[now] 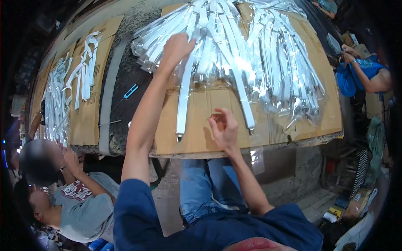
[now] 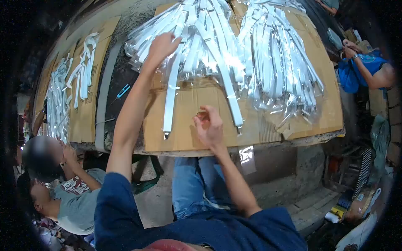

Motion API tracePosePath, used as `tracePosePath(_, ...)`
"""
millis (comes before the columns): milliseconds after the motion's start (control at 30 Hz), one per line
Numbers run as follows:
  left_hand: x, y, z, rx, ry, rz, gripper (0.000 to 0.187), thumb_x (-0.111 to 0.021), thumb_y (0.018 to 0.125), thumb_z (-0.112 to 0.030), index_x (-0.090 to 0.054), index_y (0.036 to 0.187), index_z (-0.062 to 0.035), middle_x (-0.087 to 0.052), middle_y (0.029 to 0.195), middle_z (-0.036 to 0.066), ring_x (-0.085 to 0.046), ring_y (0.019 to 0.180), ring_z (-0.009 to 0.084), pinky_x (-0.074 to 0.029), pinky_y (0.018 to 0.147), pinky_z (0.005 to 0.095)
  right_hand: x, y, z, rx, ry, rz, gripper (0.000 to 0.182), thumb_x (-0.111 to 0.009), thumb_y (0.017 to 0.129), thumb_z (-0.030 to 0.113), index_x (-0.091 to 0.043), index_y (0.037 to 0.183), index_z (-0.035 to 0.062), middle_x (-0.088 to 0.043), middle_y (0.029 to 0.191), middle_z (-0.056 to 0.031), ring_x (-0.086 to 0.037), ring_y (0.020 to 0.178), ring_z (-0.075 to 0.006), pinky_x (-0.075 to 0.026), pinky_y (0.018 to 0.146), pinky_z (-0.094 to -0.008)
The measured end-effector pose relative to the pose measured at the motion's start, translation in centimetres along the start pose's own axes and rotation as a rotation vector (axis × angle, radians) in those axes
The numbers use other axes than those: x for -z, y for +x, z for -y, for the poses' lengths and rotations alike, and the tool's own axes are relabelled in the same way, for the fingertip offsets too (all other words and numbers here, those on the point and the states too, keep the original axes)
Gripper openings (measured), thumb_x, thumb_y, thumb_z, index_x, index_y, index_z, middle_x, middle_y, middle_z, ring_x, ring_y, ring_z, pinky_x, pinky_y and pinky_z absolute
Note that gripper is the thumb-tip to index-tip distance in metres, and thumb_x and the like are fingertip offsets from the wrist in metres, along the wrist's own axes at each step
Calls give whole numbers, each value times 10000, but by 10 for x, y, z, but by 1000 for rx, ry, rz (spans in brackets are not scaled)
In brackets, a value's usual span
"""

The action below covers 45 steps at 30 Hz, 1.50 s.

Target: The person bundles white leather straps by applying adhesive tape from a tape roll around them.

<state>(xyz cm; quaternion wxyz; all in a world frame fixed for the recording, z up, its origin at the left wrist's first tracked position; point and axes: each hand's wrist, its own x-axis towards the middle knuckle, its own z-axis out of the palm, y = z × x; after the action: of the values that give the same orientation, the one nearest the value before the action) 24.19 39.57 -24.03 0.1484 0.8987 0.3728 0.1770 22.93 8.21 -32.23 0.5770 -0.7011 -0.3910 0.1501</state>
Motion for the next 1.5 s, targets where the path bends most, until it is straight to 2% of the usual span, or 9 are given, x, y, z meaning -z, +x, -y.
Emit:
tracePosePath(67, -16, 54, -15, 55, -235, -19, 634, -655, 797, -467, -636, 1077, 101, -671, 1040, 280, -644, 1023, 403, -495, 893, 440, 1, -1, -1, 46, -5, -15, 336, -698, 795, -5, -574, 1107, 1, -643, 940, -128, -666, 754, -188, -522, 649, -285)
tracePosePath(200, -71, 116, -19, 339, -518, -91, 640, -792, 624, -358, -647, 1129, 7, -639, 1195, 221, -617, 1124, 363, -505, 944, 415, -1, 1, 0, 51, -29, -13, 288, -681, 796, -6, -599, 1072, -1, -647, 924, -123, -663, 773, -209, -507, 633, -293)
tracePosePath(400, -38, 117, -32, 400, -606, -84, 538, -856, 552, -202, -689, 1013, 18, -693, 1068, 187, -680, 1001, 299, -541, 844, 350, 1, 0, 0, 75, -4, -8, 239, -661, 851, 2, -614, 1085, -13, -664, 946, -106, -669, 822, -160, -511, 675, -264)
tracePosePath(533, 20, 62, -48, 9, -859, -172, 274, -779, 725, -112, -712, 941, 43, -713, 849, 82, -651, 750, 118, -505, 688, 272, 7, -3, 9, 3, 173, -45, 284, -648, 854, 3, -601, 1134, -6, -665, 961, -107, -670, 826, -171, -519, 719, -274)
tracePosePath(800, 166, -109, -155, -285, -881, -251, 297, -802, 758, -52, -653, 998, 42, -712, 890, 96, -659, 792, 114, -522, 709, 242, 114, 87, 193, 438, 192, -329, 480, -701, 839, 25, -519, 1277, -47, -637, 1126, -141, -649, 1002, -198, -521, 819, -325)
tracePosePath(1033, 227, -202, -217, -237, -1110, -453, 539, -816, 762, -67, -431, 1135, -20, -698, 913, 174, -682, 794, 177, -535, 682, 263, 140, 74, 287, 423, 523, -51, 560, -735, 784, -55, -485, 1285, -68, -596, 1199, -143, -674, 959, -197, -567, 778, -268)
tracePosePath(1300, 246, -285, -209, -239, -1252, -40, 252, -732, 850, -91, -651, 1048, 42, -692, 860, 69, -609, 753, 99, -465, 689, 219, 165, -5, 306, 420, 594, 75, 557, -719, 766, -105, -493, 1272, -55, -600, 1182, -114, -674, 902, -150, -569, 783, -256)
tracePosePath(1333, 246, -296, -210, -211, -1251, -63, 137, -771, 811, -89, -720, 894, 8, -680, 752, 25, -550, 663, 53, -417, 625, 204, 167, -15, 307, 425, 592, 100, 566, -711, 765, -116, -489, 1281, -49, -597, 1196, -107, -674, 902, -151, -573, 780, -258)
tracePosePath(1500, 251, -330, -219, -255, -1111, -112, 192, -764, 814, -71, -709, 972, 23, -699, 816, 39, -580, 715, 60, -446, 654, 218, 178, -43, 311, 415, 527, 181, 592, -728, 752, -106, -494, 1291, -39, -587, 1228, -103, -668, 949, -166, -577, 799, -269)
